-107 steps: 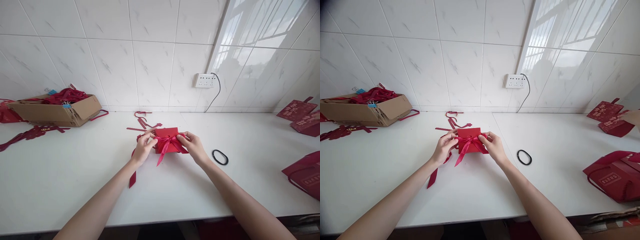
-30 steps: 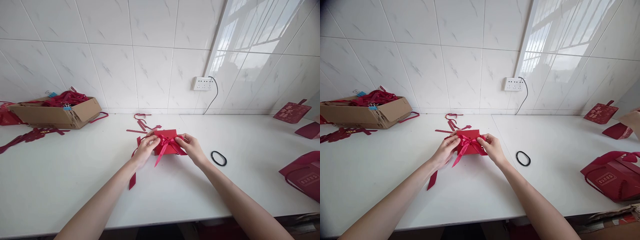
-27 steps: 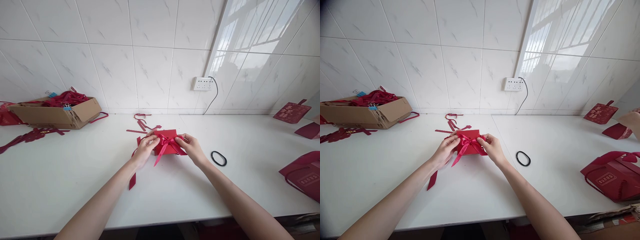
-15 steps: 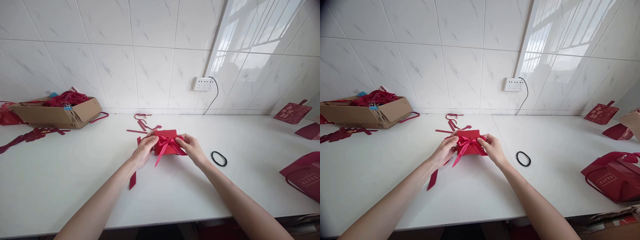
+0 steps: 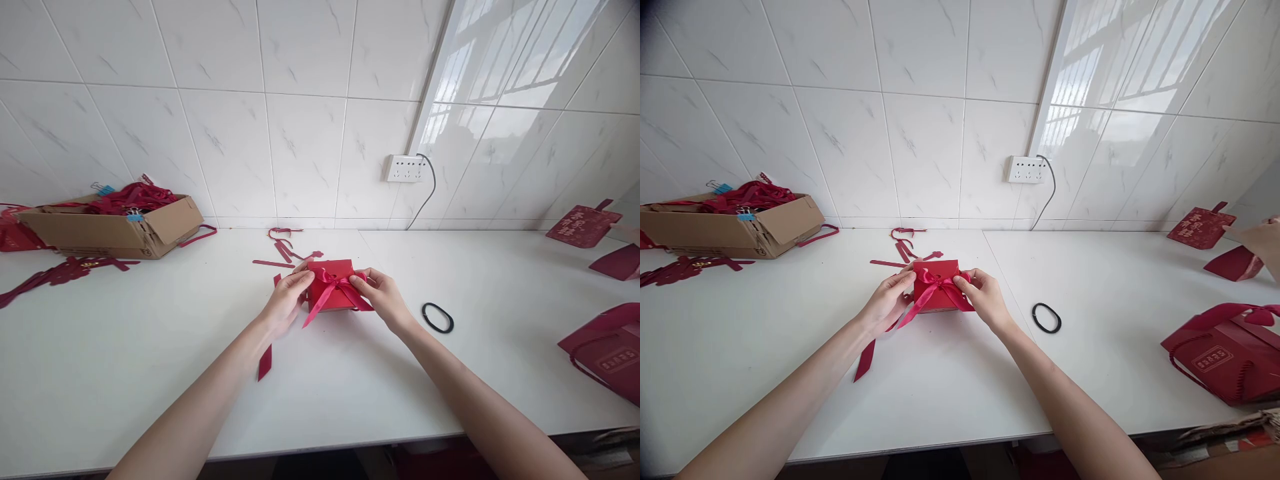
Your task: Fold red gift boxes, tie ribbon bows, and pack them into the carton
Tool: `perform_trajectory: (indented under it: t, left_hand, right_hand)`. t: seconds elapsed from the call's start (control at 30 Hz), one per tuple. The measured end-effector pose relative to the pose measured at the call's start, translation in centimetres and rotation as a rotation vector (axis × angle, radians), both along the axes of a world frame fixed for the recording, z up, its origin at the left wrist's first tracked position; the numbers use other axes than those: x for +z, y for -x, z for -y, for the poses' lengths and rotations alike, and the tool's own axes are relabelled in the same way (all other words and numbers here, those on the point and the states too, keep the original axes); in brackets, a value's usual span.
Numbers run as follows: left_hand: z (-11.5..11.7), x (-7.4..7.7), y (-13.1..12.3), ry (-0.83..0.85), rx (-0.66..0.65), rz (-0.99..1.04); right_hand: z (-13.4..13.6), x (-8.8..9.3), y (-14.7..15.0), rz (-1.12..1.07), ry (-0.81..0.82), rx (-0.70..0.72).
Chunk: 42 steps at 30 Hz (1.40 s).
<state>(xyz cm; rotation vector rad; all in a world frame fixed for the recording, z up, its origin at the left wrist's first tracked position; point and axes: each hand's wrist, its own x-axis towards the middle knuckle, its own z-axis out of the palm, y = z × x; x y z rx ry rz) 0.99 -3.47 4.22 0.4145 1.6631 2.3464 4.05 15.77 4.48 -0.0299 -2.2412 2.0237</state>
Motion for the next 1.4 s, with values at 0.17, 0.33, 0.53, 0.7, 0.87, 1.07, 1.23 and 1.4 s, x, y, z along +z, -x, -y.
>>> perform_trajectory:
  t: [0.17,0.33,0.53,0.7,0.87,1.07,1.23,1.4]
  left_hand:
    - [0.23,0.17,0.14,-0.03,-0.006,0.125]
    - [0.27,0.08,0.26,-0.016,-0.057,0.063]
    - [0.16,-0.28,0.29,-0.003,-0.041,0.022]
    - [0.2,-0.2,0.26,0.024,-0.047,0.0]
    - [0.27,0.26,0.23,-0.036,-0.031,0.119]
    - [0.3,0.28,0.23,-0.042,-0.057,0.106]
    - [0.37,-0.1,0.5,-0.032,-0.061,0.065]
    - [0.23,-0.05,0.41,-0.002,-0.025,0.07]
  right_hand:
    - [0.02,0.02,-0.03,-0.003,-0.023,-0.01]
    - [-0.04,-0.03,-0.06,0.003,-0.017,0.0]
    - [0.01,-0.08,0.02,-0.006,0.003,0.002]
    - [0.02,-0.15,0.05,-0.004,-0.01,0.001]
    - [-0.05,-0.19,0.07,-0.004,-0.015,0.004]
    - [-0.05,-0.19,0.04,-0.007,-0.02,0.008]
    - [-0.02,-0.21,0.02,-0.007,-0.009,0.016]
    - [-0.03,-0.17,0.01,-0.009,-0.022,0.011]
